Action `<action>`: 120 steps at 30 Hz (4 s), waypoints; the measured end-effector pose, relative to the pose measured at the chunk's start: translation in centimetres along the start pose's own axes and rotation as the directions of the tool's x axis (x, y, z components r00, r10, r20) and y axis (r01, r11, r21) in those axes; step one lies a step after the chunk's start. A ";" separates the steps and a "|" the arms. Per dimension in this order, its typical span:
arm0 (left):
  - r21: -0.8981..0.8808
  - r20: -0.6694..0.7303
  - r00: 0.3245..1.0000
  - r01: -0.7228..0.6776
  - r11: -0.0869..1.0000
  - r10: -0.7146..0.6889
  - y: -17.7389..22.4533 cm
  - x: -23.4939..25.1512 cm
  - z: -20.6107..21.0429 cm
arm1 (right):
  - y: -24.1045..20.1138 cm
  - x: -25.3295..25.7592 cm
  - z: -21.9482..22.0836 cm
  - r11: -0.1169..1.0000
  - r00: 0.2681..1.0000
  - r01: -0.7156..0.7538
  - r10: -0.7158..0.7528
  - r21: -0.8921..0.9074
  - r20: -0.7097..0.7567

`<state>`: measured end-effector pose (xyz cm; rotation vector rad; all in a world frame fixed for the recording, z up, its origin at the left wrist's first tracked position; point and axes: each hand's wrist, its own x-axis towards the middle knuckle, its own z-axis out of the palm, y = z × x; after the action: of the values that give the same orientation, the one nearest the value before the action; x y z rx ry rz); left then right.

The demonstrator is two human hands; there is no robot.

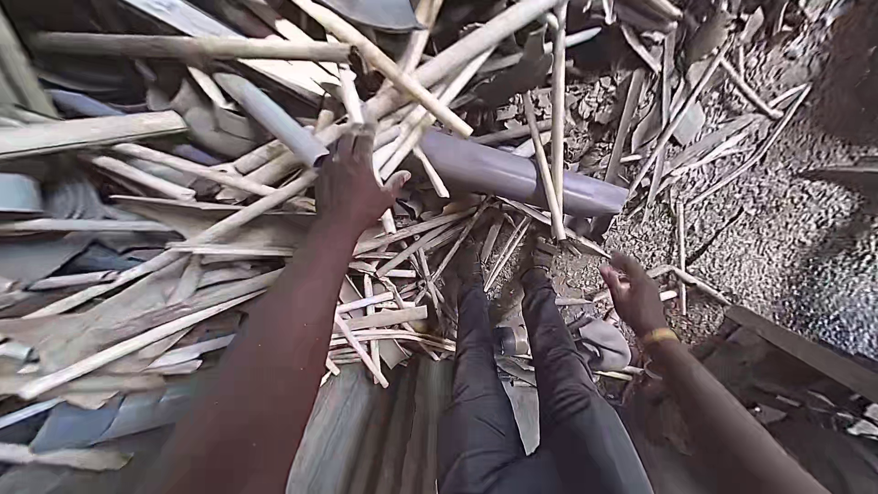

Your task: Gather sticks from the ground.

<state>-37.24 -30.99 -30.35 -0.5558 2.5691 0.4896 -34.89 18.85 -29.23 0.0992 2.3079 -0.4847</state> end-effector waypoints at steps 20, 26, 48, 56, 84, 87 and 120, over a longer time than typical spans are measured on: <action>-0.012 0.489 0.835 0.296 0.955 -0.252 -2.1 10.4 2.7 | -29.1 21.1 17.6 0.500 0.924 -0.158 -0.230 0.851 0.306; -0.159 0.633 0.741 0.406 0.900 -0.222 4.5 3.1 7.8 | -24.9 18.6 16.8 0.246 0.915 -0.366 -0.080 0.898 0.395; -0.556 0.829 0.558 0.820 -0.137 -0.021 20.5 -18.3 9.7 | -7.8 10.3 6.6 -0.061 0.858 -0.352 -0.420 0.934 0.296; -0.412 0.821 0.566 0.672 0.616 -0.069 21.4 -21.2 10.9 | -3.5 10.1 7.1 -0.115 0.837 -0.380 -0.465 0.918 0.288; -0.224 0.079 0.947 0.323 0.920 -0.313 4.6 1.8 8.5 | -4.4 8.3 8.1 0.045 0.931 -0.351 -0.093 0.935 0.354; -0.062 0.091 0.860 0.508 0.859 -0.502 0.4 10.2 8.1 | -6.4 9.0 9.7 0.152 0.935 -0.355 0.041 0.922 0.353; -0.795 -0.001 0.857 0.312 0.520 -0.516 24.7 -11.8 7.9 | -12.2 5.8 3.6 0.086 0.898 -0.429 0.152 0.899 0.414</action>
<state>-36.26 -3.01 -24.99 -1.5846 2.1696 1.4456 -39.17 5.78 -31.75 1.1041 1.2416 -1.6559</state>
